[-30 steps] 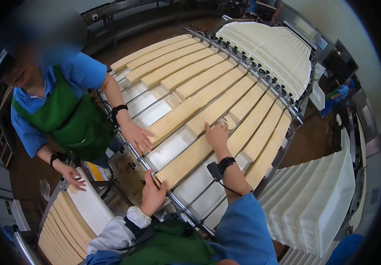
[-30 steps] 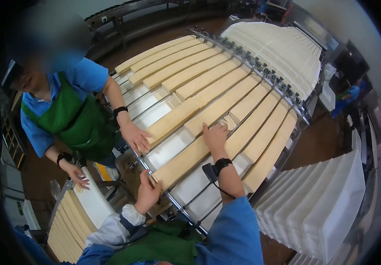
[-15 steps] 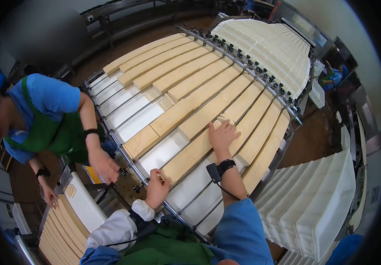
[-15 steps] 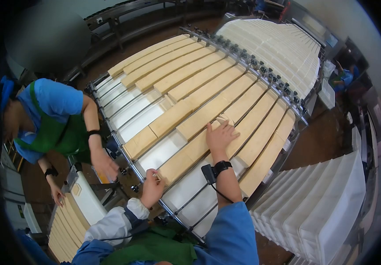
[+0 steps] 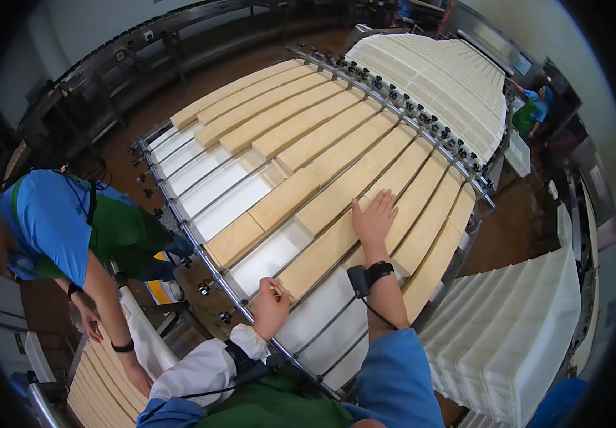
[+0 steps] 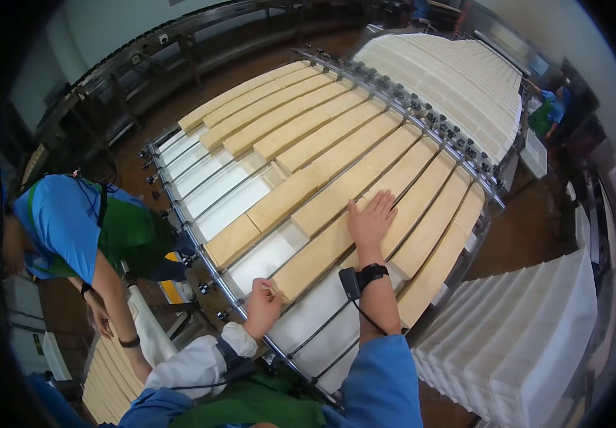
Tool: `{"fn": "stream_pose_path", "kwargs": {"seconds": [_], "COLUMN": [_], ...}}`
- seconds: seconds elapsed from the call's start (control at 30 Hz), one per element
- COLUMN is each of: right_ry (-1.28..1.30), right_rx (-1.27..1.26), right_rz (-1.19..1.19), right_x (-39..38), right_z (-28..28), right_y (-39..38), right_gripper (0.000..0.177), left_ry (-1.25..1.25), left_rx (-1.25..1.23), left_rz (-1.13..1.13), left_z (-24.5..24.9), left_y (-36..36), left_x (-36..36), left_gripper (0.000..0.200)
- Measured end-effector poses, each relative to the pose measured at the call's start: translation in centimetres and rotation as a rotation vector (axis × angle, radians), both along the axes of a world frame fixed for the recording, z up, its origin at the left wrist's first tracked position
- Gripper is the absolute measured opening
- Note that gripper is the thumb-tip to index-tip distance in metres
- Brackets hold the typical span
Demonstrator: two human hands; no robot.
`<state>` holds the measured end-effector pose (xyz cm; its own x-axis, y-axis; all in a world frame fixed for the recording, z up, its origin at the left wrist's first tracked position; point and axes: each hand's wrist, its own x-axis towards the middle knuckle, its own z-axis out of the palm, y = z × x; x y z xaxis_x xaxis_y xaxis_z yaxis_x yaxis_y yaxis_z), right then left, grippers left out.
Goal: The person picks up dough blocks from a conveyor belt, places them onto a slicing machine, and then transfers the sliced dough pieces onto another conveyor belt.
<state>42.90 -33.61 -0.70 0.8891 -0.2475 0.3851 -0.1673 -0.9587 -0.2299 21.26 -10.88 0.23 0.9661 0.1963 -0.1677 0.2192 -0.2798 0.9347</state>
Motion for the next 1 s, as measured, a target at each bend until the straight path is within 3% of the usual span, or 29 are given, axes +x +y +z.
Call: {"fn": "stream_pose_path", "kwargs": {"seconds": [0.13, 0.33, 0.43, 0.47, 0.5, 0.53, 0.57, 0.6, 0.73, 0.97, 1.0], "right_ry": [0.165, 0.265, 0.409, 0.367, 0.325, 0.255, 0.299, 0.471, 0.525, 0.422, 0.411], "right_rx": [0.044, 0.052, -0.038, -0.027, -0.004, -0.164, -0.026, -0.02, 0.052, -0.031, -0.05], "right_rz": [0.073, -0.176, -0.214, -0.181, -0.114, -0.045, 0.175, 0.249, 0.727, 0.621, 0.589], "right_x": [1.1, -0.4, -0.3, -0.5, -0.7, -0.5, -1.8, -4.5, -12.3, -18.0, -18.2], "right_z": [-1.1, 1.1, 2.3, 2.5, 1.6, -0.5, 0.5, 4.9, 3.1, 2.6, 2.4], "right_y": [-0.4, -0.9, -0.7, -0.5, 0.1, 0.8, 2.0, 5.3, 8.7, 13.6, 13.7], "right_gripper": [0.089, 0.091, 0.093, 0.094, 0.094, 0.096, 0.097, 0.1, 0.11, 0.1, 0.098], "left_ry": [-0.026, -0.047, -0.061, -0.192, -0.002, 0.088, -0.024, -0.082, -0.032, -0.264, -0.282], "left_rx": [0.02, -0.066, 0.024, 0.13, 0.07, 0.102, 0.082, 0.053, -0.038, -0.511, -0.441], "left_rz": [-0.006, 0.007, -0.007, 0.033, -0.01, -0.025, -0.047, 0.01, 0.121, 0.392, 0.418], "left_z": [-1.4, -0.9, -1.1, -3.1, -0.5, 0.5, -2.5, -2.6, 4.0, 7.0, 6.6], "left_y": [0.0, 1.2, 0.1, -0.5, -0.5, -0.4, -0.1, -0.2, 2.3, 8.9, 9.9], "left_x": [0.4, -1.4, 0.0, 0.8, 1.0, 1.5, 1.5, 1.3, -2.6, -9.9, -10.8], "left_gripper": [0.026, 0.021, 0.013, 0.013, 0.016, 0.018, 0.019, 0.019, 0.016, 0.018, 0.017]}}
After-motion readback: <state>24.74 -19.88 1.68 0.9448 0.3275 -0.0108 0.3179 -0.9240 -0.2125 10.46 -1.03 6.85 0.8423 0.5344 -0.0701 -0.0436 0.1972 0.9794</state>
